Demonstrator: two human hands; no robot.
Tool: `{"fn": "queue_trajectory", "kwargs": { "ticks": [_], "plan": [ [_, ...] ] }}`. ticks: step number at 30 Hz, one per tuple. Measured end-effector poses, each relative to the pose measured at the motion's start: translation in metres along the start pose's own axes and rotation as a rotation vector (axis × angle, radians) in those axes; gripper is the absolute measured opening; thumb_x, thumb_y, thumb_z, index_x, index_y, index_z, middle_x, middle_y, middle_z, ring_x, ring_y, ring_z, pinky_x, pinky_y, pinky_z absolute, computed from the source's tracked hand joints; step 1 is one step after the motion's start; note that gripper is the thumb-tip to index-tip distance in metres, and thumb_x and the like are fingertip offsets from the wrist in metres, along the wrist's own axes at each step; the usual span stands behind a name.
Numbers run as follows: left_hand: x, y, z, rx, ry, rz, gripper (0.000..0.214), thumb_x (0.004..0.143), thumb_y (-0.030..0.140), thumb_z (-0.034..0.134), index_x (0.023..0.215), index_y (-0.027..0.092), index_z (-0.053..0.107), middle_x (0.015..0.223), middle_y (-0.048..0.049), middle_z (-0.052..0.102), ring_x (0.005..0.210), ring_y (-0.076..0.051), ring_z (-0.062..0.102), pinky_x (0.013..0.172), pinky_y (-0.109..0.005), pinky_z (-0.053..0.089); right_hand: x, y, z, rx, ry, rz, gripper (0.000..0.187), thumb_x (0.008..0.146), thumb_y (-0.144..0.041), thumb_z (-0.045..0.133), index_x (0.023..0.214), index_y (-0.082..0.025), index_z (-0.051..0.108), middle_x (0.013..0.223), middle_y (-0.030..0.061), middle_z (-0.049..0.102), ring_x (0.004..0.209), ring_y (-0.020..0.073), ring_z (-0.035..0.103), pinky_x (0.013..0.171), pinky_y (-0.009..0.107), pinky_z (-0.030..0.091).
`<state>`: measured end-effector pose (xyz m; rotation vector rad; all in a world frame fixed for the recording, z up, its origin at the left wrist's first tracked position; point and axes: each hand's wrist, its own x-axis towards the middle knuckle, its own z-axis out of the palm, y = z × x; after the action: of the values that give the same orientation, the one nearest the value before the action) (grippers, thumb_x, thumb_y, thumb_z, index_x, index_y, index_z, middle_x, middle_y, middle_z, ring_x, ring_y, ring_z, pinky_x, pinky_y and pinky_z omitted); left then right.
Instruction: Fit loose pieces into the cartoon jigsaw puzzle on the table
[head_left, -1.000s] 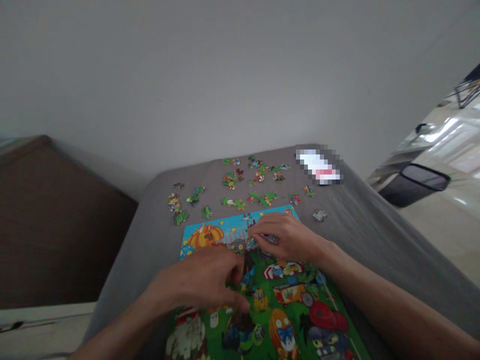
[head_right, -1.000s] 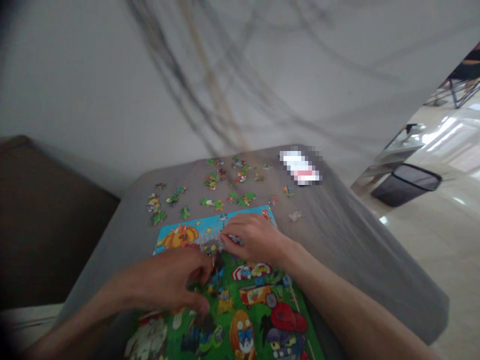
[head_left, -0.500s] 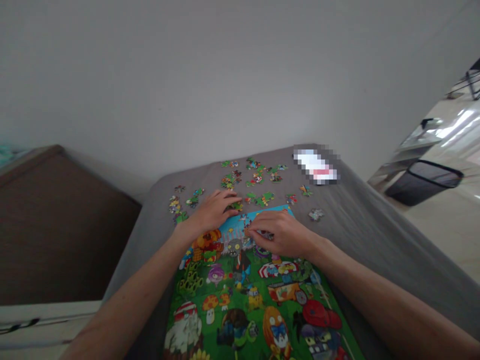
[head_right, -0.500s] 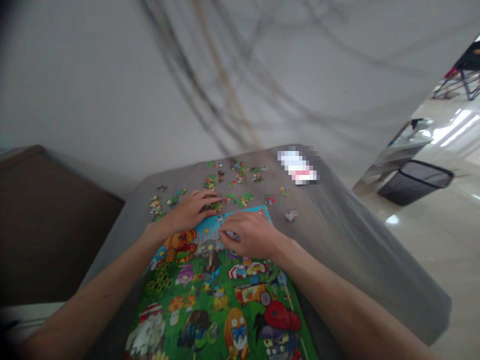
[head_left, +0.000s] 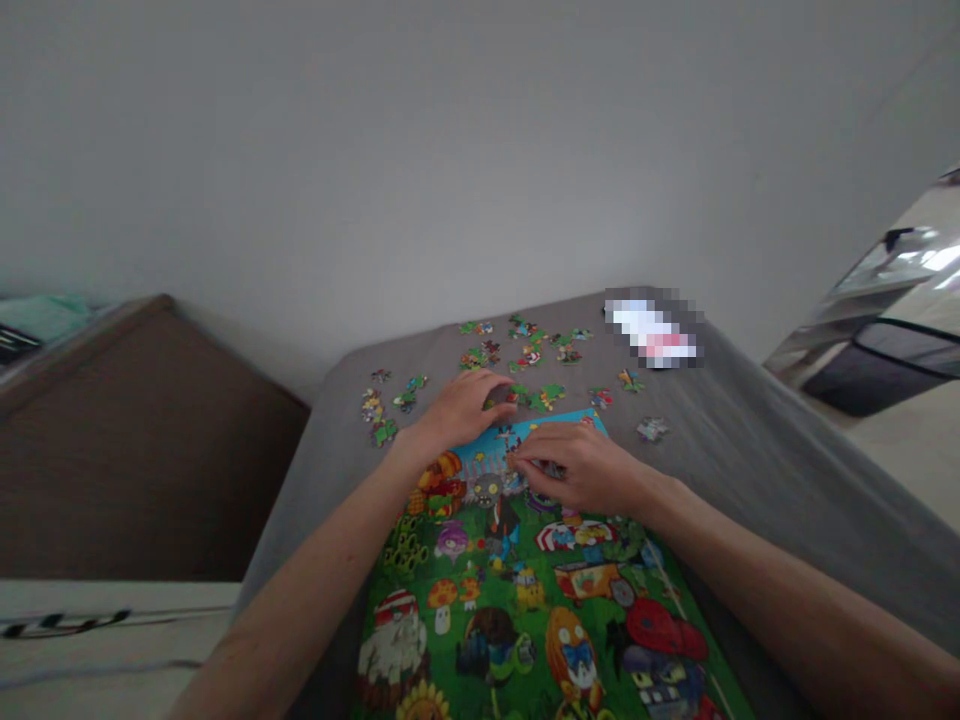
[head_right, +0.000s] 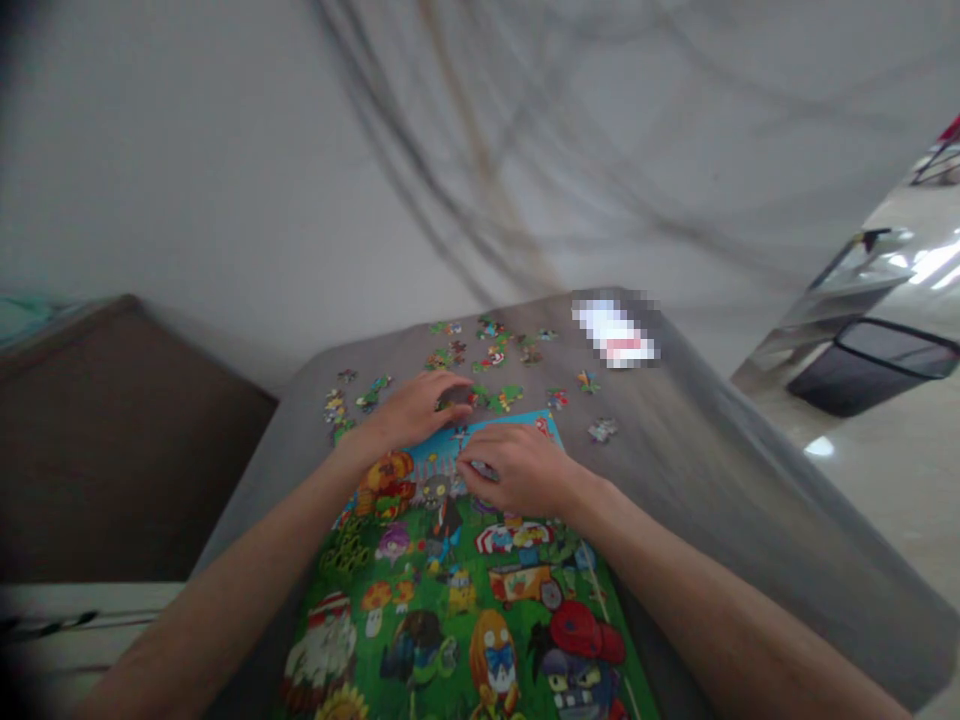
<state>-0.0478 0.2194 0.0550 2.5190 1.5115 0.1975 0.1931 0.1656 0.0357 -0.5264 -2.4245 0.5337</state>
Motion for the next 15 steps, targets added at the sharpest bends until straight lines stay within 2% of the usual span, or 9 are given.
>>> {"fn": "queue_trajectory", "kwargs": {
  "ticks": [3, 6, 11, 15],
  "plan": [
    [0.014, 0.013, 0.007, 0.023, -0.015, 0.038, 0.048, 0.112, 0.04, 0.061, 0.158, 0.025, 0.058, 0.167, -0.0098, 0.06, 0.155, -0.028, 0.053, 0.131, -0.047, 0.041, -0.001, 0.003, 0.0, 0.033, 0.005, 0.014, 0.028, 0.109, -0.021, 0.054, 0.096, -0.018, 0.079, 0.094, 0.0083, 0.082, 0.09, 0.0188, 0.075, 0.087, 0.032, 0.055],
    [0.027, 0.025, 0.015, 0.055, -0.042, 0.076, 0.052, 0.112, 0.039, 0.06, 0.162, 0.027, 0.055, 0.173, -0.0086, 0.054, 0.157, -0.029, 0.052, 0.131, -0.049, 0.04, -0.002, 0.005, 0.001, 0.026, 0.028, 0.02, 0.028, 0.108, -0.022, 0.054, 0.095, -0.018, 0.079, 0.093, 0.0078, 0.082, 0.089, 0.0197, 0.075, 0.085, 0.033, 0.056],
    [0.035, 0.029, 0.019, 0.107, -0.046, 0.114, 0.035, 0.116, 0.033, 0.052, 0.143, 0.027, 0.073, 0.157, -0.0065, 0.069, 0.144, -0.028, 0.062, 0.124, -0.051, 0.046, -0.003, 0.006, 0.001, 0.001, 0.051, 0.0, 0.028, 0.108, -0.022, 0.055, 0.093, -0.019, 0.078, 0.09, 0.0062, 0.081, 0.085, 0.0187, 0.074, 0.082, 0.032, 0.054],
    [0.033, 0.023, 0.011, 0.136, -0.019, 0.136, 0.026, 0.112, 0.032, 0.062, 0.131, 0.021, 0.076, 0.142, -0.0091, 0.075, 0.136, -0.028, 0.067, 0.121, -0.056, 0.05, -0.003, 0.004, 0.001, -0.011, 0.056, -0.022, 0.03, 0.108, -0.02, 0.054, 0.09, -0.018, 0.077, 0.087, 0.0068, 0.08, 0.082, 0.0186, 0.073, 0.078, 0.032, 0.053]
  ]
}}
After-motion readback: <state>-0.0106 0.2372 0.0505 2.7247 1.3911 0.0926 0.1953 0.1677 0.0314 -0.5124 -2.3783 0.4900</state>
